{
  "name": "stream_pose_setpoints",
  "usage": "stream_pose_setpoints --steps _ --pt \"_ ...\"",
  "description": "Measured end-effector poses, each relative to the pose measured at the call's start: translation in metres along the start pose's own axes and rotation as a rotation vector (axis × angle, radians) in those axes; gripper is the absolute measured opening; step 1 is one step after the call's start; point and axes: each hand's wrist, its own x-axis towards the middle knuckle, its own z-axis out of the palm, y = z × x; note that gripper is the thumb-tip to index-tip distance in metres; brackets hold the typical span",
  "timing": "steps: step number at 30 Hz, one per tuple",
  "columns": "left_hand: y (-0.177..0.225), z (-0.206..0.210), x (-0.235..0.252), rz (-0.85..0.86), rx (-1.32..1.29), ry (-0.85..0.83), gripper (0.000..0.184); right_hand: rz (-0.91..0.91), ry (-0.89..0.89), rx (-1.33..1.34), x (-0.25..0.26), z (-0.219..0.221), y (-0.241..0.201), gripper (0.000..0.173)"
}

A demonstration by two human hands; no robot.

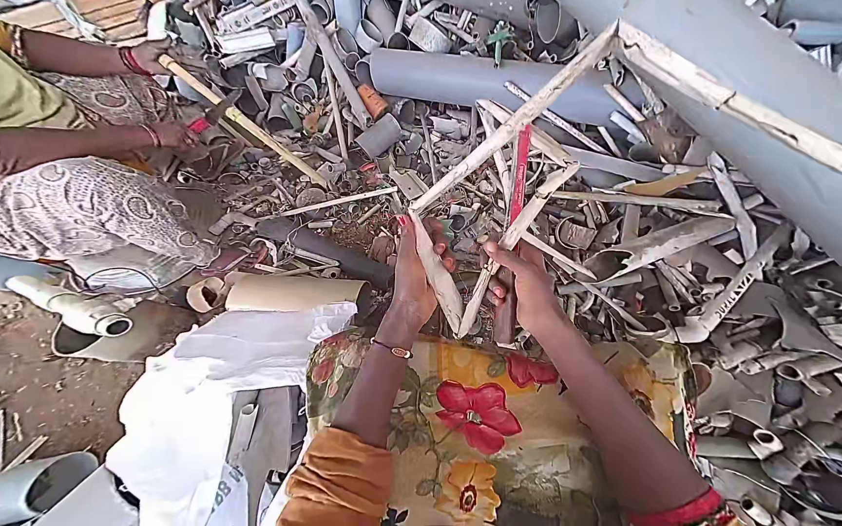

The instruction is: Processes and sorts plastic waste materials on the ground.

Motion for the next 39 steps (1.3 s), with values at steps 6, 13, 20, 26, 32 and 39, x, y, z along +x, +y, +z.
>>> stream_pose_setpoints --steps 6,13,20,26,32,39 --pt "-0.012 0.016 -0.001 -0.077 0.034 0.155 0.05 0.025 0.075 -0.086 0.002 0.006 0.0 0.013" --pt "-0.014 0.013 0.0 0.012 0.219 0.041 0.039 -0.011 0.058 -0.158 0.004 0.008 0.005 0.011" --pt "-0.019 0.021 -0.018 -0.299 0.529 -0.087 0.046 0.04 0.218 -0.321 0.013 -0.005 -0.009 0.028" --pt "-0.02 0.023 -0.027 -0.369 0.397 -0.24 0.029 0.056 0.231 -0.661 0.013 -0.009 -0.01 0.053" --pt "0.044 -0.006 -0.041 -0.007 -0.083 0.101 0.012 0.066 -0.062 -0.548 0.016 0.009 0.014 0.062" --pt "0.207 -0.192 -0.209 0.81 -0.317 0.724 0.011 0.087 -0.572 -0.741 0.015 0.046 0.046 0.033"
